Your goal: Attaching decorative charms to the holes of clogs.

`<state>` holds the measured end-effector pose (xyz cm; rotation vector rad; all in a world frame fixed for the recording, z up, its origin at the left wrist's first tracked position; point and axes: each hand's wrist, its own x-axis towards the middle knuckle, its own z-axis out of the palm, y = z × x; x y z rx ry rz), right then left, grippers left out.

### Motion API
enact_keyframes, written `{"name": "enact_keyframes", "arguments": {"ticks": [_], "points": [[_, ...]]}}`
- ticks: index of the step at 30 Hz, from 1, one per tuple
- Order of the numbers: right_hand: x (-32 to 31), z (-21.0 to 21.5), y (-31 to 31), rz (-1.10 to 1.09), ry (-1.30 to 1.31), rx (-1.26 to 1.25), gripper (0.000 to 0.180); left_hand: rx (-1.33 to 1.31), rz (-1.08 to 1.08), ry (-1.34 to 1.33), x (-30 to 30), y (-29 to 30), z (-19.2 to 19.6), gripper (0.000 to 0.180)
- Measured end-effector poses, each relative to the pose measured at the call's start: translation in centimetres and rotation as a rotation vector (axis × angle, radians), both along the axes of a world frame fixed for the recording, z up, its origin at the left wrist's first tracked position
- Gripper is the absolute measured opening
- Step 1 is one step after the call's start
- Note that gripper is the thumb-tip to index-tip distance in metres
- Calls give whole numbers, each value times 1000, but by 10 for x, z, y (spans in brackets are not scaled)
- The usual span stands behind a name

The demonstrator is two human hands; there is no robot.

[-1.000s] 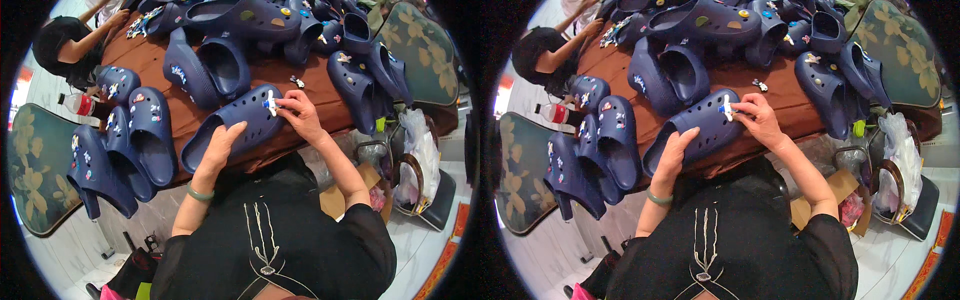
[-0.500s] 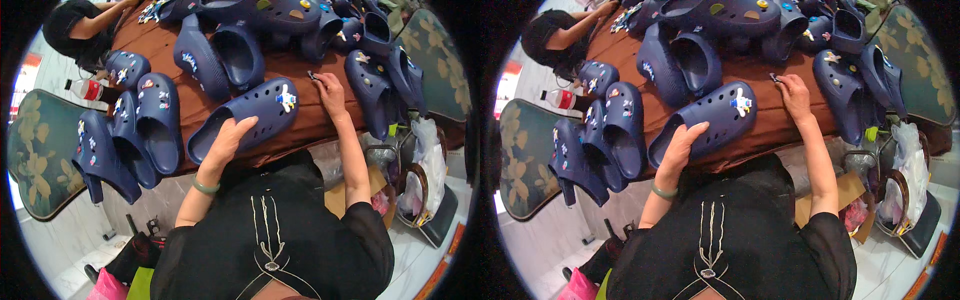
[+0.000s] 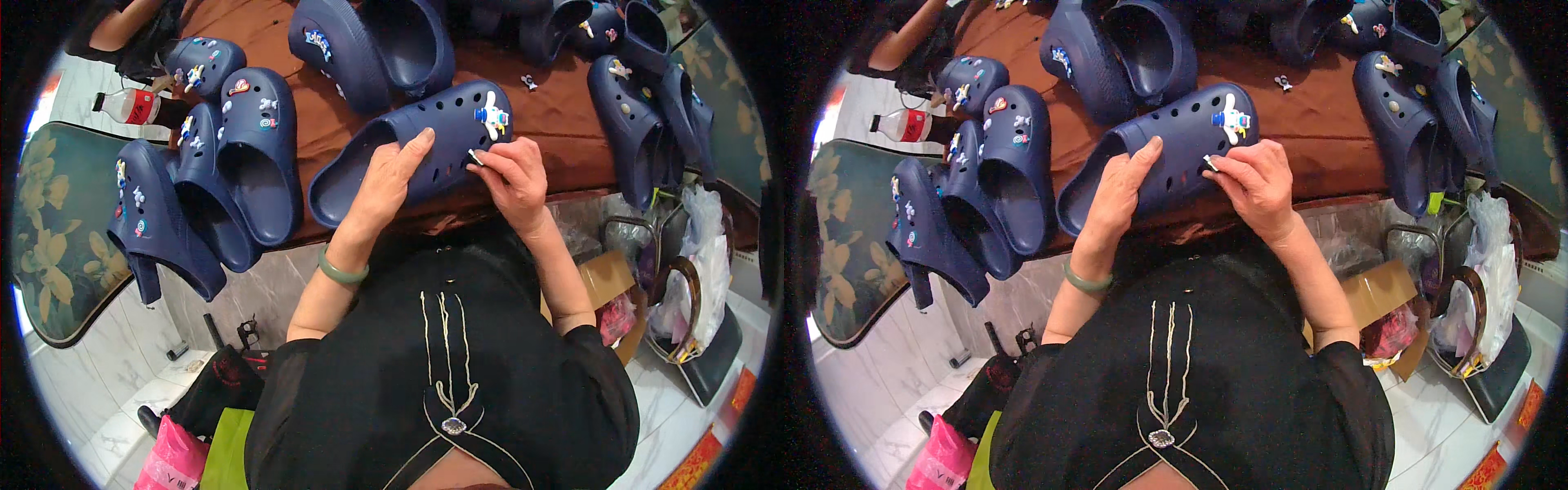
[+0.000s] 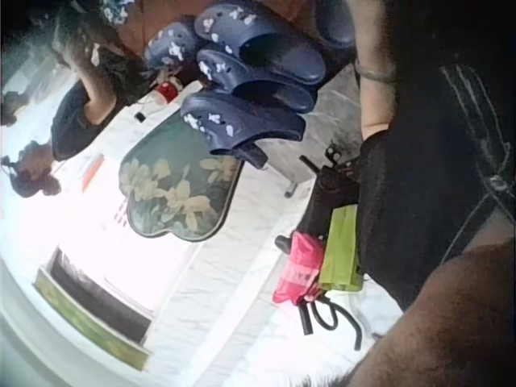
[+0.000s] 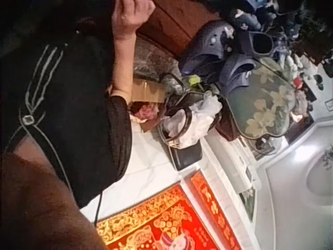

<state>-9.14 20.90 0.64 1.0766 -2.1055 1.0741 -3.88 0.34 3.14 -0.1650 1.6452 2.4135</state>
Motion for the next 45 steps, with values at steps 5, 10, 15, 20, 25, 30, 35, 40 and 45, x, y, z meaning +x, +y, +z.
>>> {"name": "enact_keyframes", "arguments": {"ticks": [5,10,15,20,25,30,35,40,45], "points": [[-2,4,-10,-42,1,-8,32,34,24,-20,3,5,5,38],[-17,26,-20,-114,79,174,24,82,37,14,5,6,2,38],[-37,30,-32,-116,130,187,23,46,41,20,9,7,6,37],[-40,34,-42,-2,110,249,22,29,45,15,9,8,-4,34],[-34,48,-39,8,93,396,18,-54,26,23,6,6,-9,33],[-34,49,-43,2,121,439,13,-103,46,2,3,5,0,34],[-29,48,-45,-19,168,467,13,-45,27,-59,4,7,7,35],[-44,53,-39,109,92,535,11,-106,25,-39,5,4,6,34],[-56,62,-34,271,21,533,10,-36,67,-21,8,8,4,35]]}}
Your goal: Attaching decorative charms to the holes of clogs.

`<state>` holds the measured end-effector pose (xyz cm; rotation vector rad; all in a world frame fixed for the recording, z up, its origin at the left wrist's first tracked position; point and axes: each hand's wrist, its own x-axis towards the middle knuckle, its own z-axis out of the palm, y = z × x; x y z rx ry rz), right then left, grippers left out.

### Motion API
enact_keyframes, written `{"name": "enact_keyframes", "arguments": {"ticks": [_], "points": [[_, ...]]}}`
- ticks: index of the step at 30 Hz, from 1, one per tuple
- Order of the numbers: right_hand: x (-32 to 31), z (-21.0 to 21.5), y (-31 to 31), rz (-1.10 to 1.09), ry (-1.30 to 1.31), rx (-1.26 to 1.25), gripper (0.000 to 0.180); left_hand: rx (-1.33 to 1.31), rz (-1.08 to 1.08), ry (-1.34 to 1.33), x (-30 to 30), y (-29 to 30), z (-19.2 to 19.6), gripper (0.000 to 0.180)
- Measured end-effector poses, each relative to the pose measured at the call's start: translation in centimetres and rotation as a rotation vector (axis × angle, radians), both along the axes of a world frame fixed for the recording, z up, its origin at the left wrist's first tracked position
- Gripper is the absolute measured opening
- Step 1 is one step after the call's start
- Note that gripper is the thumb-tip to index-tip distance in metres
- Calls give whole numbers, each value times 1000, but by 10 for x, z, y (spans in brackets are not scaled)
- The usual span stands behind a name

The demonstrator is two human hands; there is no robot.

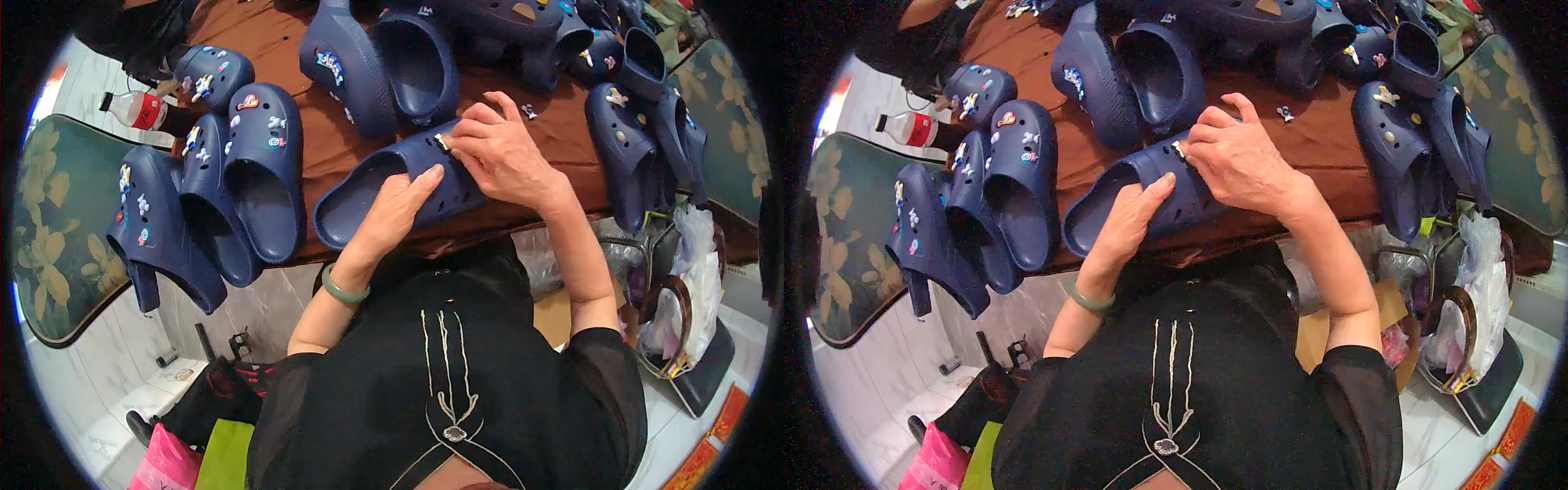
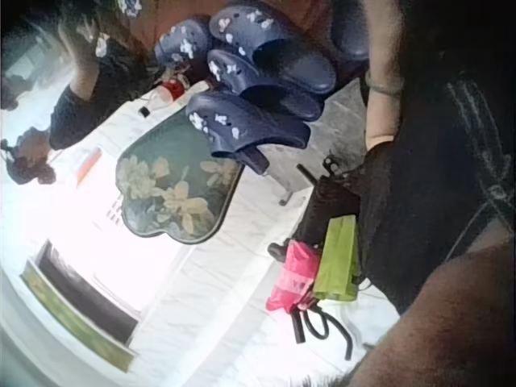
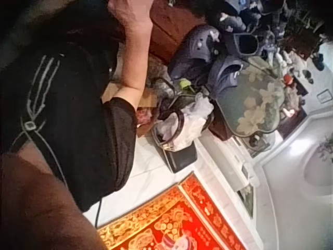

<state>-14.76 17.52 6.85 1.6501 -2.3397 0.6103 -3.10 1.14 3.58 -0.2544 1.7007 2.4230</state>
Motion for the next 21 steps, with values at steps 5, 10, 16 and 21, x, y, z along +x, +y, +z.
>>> {"name": "enact_keyframes", "arguments": {"ticks": [5,10,16,21], "points": [[4,10,-4,58,95,199,16,35,-20,-14,1,0,-8,32],[-3,15,-14,88,117,360,19,-6,-34,17,-5,-1,-18,29],[-3,15,-26,54,142,434,16,-161,-32,18,-6,-6,-8,32],[0,13,-16,36,219,310,24,-314,-30,86,-10,-5,-18,37]]}}
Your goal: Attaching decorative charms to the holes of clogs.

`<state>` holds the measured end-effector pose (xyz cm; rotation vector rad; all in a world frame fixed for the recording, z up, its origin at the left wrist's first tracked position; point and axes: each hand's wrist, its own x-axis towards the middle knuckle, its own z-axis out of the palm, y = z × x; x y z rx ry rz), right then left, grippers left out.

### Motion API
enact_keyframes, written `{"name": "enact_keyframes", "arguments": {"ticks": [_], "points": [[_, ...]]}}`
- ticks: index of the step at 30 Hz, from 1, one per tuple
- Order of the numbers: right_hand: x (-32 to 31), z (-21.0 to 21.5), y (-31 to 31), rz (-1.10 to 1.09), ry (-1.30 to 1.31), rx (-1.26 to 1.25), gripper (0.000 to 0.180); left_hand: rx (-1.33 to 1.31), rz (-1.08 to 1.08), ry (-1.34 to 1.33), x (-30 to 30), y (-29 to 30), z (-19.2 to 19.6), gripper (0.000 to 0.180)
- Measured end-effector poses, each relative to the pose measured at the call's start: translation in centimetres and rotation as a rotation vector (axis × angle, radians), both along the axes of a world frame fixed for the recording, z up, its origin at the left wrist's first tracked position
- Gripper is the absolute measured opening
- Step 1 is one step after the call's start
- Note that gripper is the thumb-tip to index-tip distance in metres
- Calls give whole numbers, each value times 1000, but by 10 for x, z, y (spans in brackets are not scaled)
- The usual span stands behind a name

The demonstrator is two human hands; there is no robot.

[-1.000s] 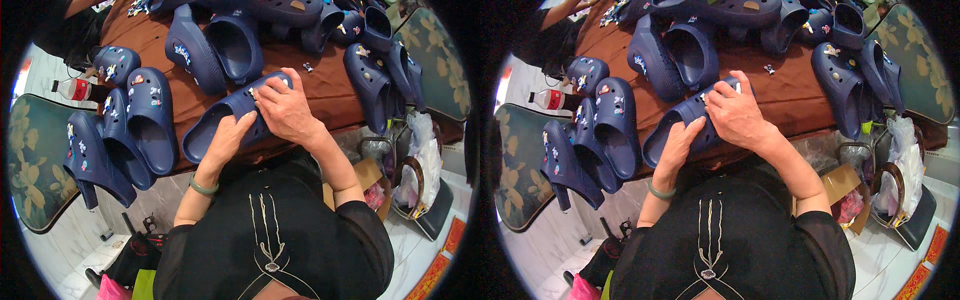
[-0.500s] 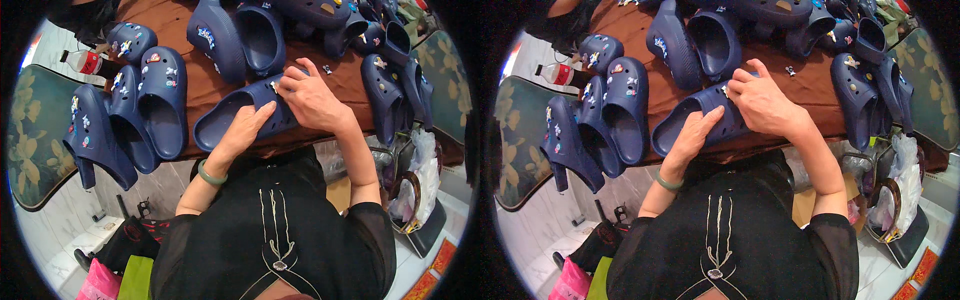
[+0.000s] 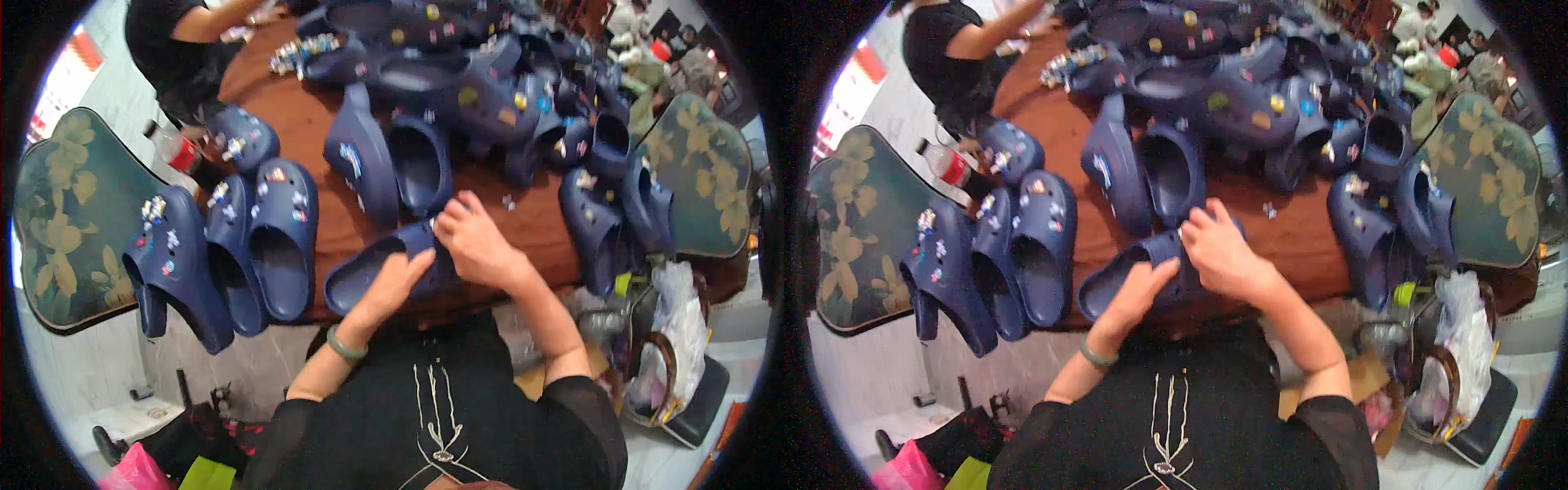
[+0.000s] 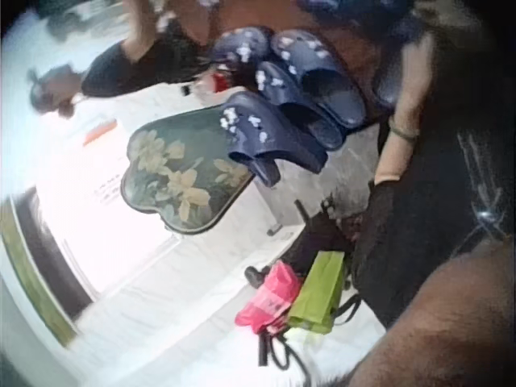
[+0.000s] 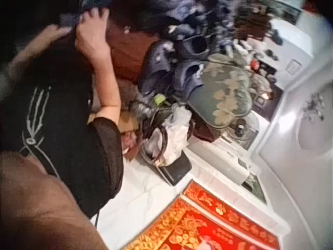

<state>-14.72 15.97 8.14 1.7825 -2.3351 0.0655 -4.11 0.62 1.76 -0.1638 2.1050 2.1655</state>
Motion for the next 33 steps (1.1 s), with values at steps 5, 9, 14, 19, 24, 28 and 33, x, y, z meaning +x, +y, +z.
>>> {"name": "enact_keyframes", "arguments": {"ticks": [5,9,14,19,24,28,33], "points": [[-18,-8,36,-243,-214,-563,19,256,25,-1,9,2,2,41],[-49,-51,87,-610,-79,-587,19,212,40,-32,12,2,7,36],[-58,-100,98,-667,-161,-504,26,363,65,-19,14,6,15,35],[-67,-128,104,-643,-122,-646,16,328,29,-111,18,5,20,40],[-52,-107,106,-635,-292,-933,17,-65,157,27,-4,3,9,50],[11,-61,81,-677,-909,-1150,22,71,153,106,-9,5,17,47],[69,-51,62,-487,-954,-867,17,306,117,-77,-3,6,18,45]]}}
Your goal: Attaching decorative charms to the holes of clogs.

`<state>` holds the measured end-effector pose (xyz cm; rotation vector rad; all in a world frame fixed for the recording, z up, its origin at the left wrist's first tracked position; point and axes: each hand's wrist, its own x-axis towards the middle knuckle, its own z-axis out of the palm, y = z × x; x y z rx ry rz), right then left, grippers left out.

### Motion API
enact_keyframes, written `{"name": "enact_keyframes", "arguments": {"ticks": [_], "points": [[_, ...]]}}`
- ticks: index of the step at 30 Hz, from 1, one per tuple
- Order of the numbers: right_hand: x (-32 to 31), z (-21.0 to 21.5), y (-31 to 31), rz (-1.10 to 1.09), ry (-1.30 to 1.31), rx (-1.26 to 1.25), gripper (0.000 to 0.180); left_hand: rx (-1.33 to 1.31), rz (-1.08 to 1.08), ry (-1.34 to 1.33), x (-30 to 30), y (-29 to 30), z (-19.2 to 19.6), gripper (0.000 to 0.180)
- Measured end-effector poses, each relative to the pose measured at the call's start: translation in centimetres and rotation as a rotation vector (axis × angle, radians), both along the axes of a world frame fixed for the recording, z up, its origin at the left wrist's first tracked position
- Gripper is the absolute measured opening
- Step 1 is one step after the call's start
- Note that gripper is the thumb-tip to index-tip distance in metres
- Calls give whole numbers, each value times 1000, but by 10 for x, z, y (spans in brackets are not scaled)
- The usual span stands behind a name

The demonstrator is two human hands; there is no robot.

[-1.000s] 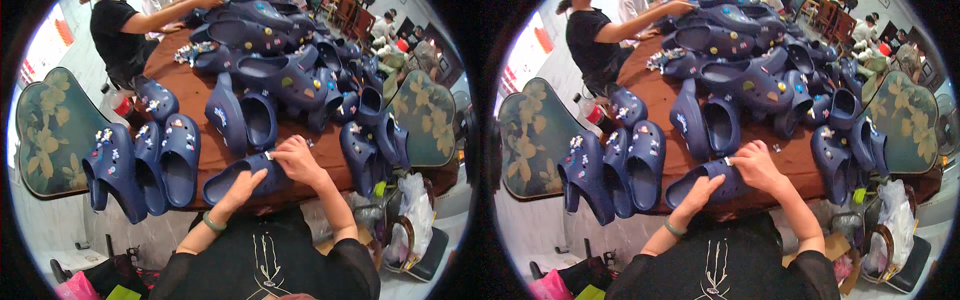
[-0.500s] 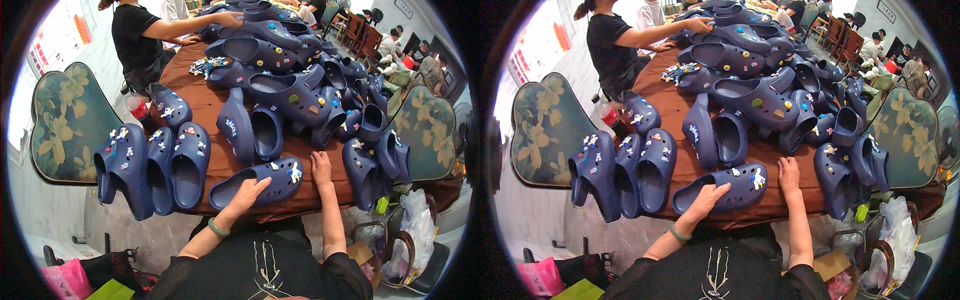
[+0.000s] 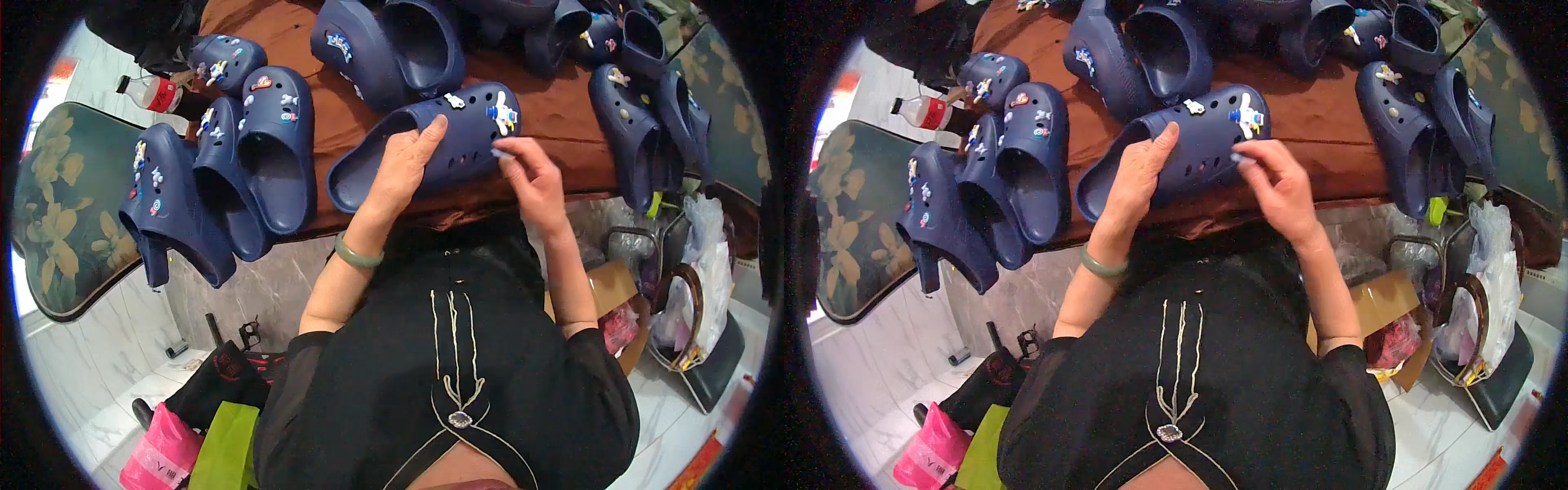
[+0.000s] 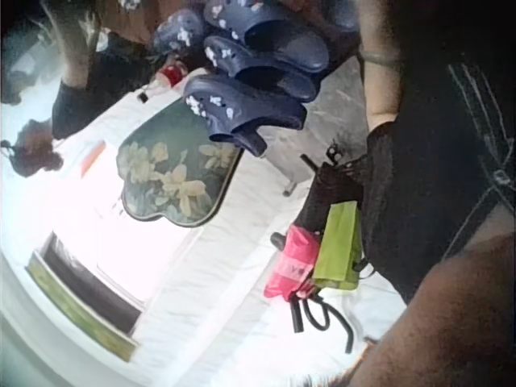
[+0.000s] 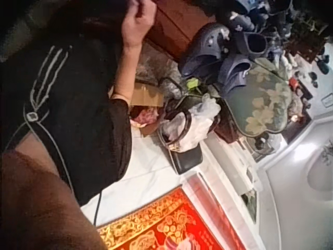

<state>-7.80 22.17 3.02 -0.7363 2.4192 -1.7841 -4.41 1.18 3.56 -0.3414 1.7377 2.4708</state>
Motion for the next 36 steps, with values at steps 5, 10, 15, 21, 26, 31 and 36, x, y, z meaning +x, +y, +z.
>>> {"name": "enact_keyframes", "arguments": {"ticks": [5,10,15,21,26,31,36], "points": [[19,-2,-14,146,-30,84,14,-6,-35,-47,4,2,-8,45],[-1,11,-19,171,47,140,12,-86,-61,25,3,2,-6,49],[-26,21,-24,279,442,302,16,-88,-89,-37,1,3,4,45],[-31,35,-26,327,445,652,23,-233,-197,136,1,1,-19,31],[-35,42,-36,382,501,873,26,-455,-66,206,1,3,-23,42],[-40,41,-46,397,632,1031,22,-598,-91,189,7,-7,-6,42],[-42,38,-47,460,743,1201,12,-580,-32,251,3,1,-21,44]]}}
